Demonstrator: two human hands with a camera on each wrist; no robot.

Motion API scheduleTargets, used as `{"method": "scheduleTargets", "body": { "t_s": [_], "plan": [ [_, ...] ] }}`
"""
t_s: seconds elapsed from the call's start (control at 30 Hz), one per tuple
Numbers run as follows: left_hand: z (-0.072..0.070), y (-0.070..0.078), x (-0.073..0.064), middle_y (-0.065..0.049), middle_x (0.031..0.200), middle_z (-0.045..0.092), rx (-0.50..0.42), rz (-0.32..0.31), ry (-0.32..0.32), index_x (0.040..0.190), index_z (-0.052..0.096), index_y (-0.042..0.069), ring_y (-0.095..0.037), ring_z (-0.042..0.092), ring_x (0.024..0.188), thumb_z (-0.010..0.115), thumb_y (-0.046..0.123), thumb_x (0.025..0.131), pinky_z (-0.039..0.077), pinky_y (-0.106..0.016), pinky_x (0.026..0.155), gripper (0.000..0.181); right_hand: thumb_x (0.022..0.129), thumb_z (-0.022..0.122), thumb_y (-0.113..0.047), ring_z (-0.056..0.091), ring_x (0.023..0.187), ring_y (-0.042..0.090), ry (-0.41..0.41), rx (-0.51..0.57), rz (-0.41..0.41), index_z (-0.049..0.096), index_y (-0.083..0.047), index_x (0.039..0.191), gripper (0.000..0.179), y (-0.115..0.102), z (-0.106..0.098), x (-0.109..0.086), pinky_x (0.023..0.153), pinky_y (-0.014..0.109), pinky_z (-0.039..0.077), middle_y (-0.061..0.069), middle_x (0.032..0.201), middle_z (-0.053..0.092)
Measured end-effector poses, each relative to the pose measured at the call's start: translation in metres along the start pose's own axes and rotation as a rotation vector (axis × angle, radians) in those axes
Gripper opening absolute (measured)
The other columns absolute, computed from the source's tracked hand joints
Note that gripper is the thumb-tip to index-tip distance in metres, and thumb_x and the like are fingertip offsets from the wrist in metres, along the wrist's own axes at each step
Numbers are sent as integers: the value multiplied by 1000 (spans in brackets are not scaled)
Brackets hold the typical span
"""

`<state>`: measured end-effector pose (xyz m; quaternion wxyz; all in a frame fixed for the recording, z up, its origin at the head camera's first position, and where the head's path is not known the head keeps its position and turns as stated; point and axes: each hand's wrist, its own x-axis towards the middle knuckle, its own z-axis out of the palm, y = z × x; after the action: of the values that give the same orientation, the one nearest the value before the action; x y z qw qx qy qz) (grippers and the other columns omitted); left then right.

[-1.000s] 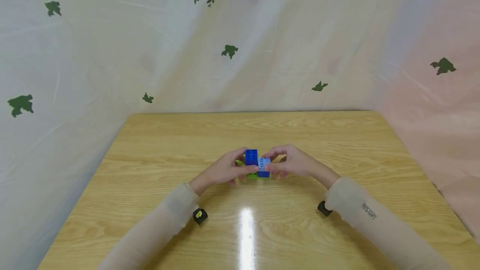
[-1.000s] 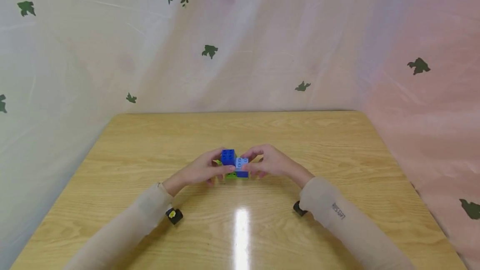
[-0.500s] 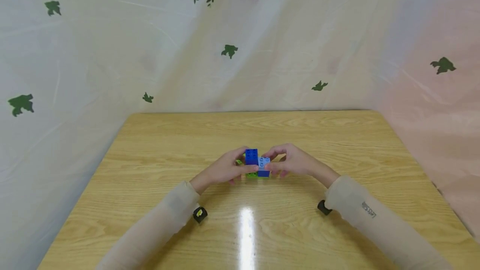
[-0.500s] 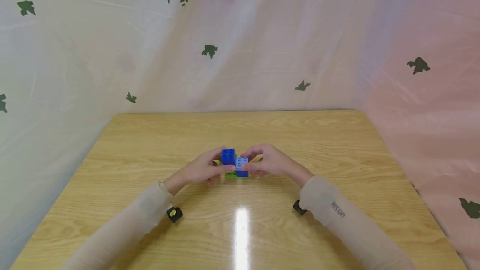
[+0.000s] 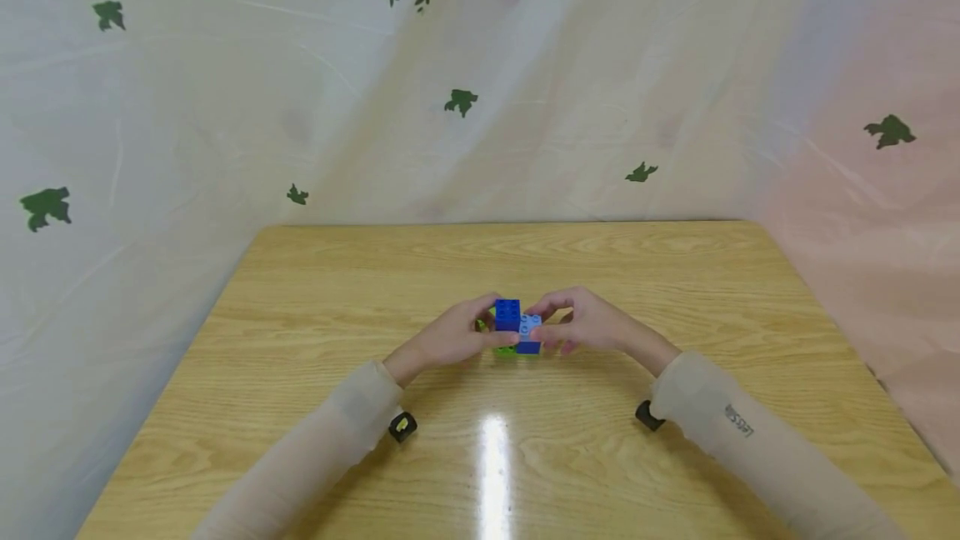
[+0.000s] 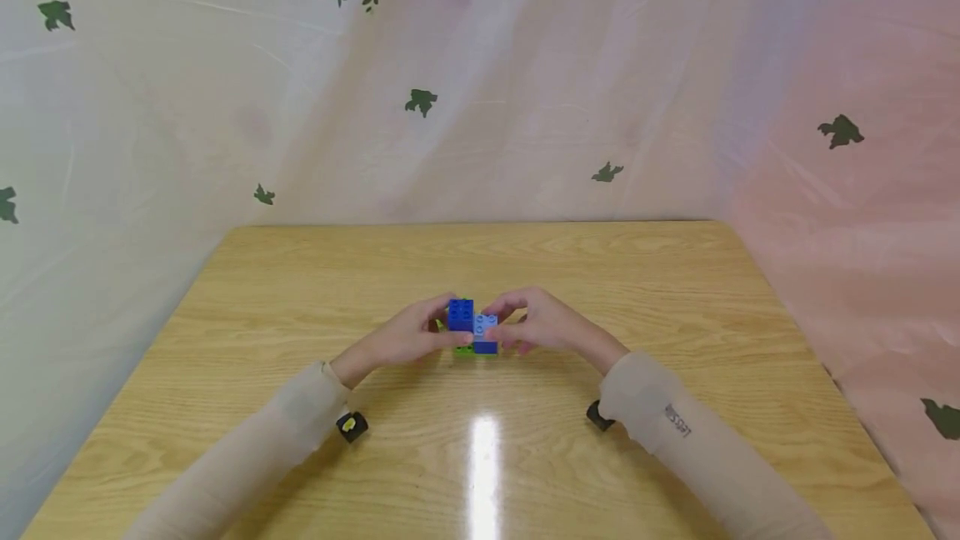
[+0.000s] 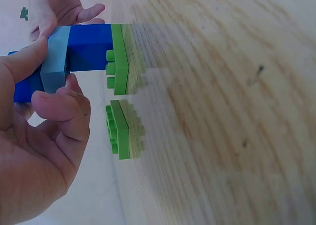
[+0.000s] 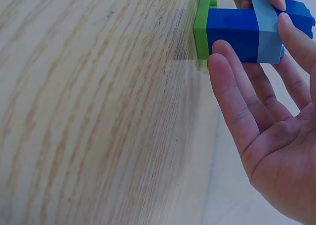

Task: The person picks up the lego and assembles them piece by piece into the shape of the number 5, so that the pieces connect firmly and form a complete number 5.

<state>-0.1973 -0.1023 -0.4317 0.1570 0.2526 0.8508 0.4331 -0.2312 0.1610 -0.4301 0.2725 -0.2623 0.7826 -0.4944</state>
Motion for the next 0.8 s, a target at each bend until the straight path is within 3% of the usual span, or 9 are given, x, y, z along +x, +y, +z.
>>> {"method": "scheduleTargets", "body": {
  "t_s": [0.5, 0.7, 0.8],
  "plan": [
    [0, 2, -2, 2, 92, 65, 24, 18, 14, 122, 59, 18, -16, 57, 79, 69, 40, 97, 51, -29, 67, 34, 94, 75, -33, 72, 88, 35, -14, 13, 4, 68, -10, 128, 42, 3, 1, 3, 70, 48, 61, 11, 111, 68],
    [-1, 0, 0, 2, 96, 64, 12, 70, -33, 131, 53, 15, -16, 58, 78, 65, 37, 101, 52, -28, 65, 40, 94, 75, -32, 72, 87, 35, -10, 5, 1, 67, -9, 128, 42, 2, 0, 2, 70, 48, 61, 11, 112, 67],
    [-1, -2, 0, -1, 100, 64, -28, 66, -63, 143, 46, 12, -21, 61, 77, 65, 37, 101, 55, -32, 62, 52, 94, 75, -32, 72, 87, 35, -8, -3, -3, 67, -10, 128, 41, 2, 0, 2, 69, 48, 61, 11, 111, 68]
  ]
}}
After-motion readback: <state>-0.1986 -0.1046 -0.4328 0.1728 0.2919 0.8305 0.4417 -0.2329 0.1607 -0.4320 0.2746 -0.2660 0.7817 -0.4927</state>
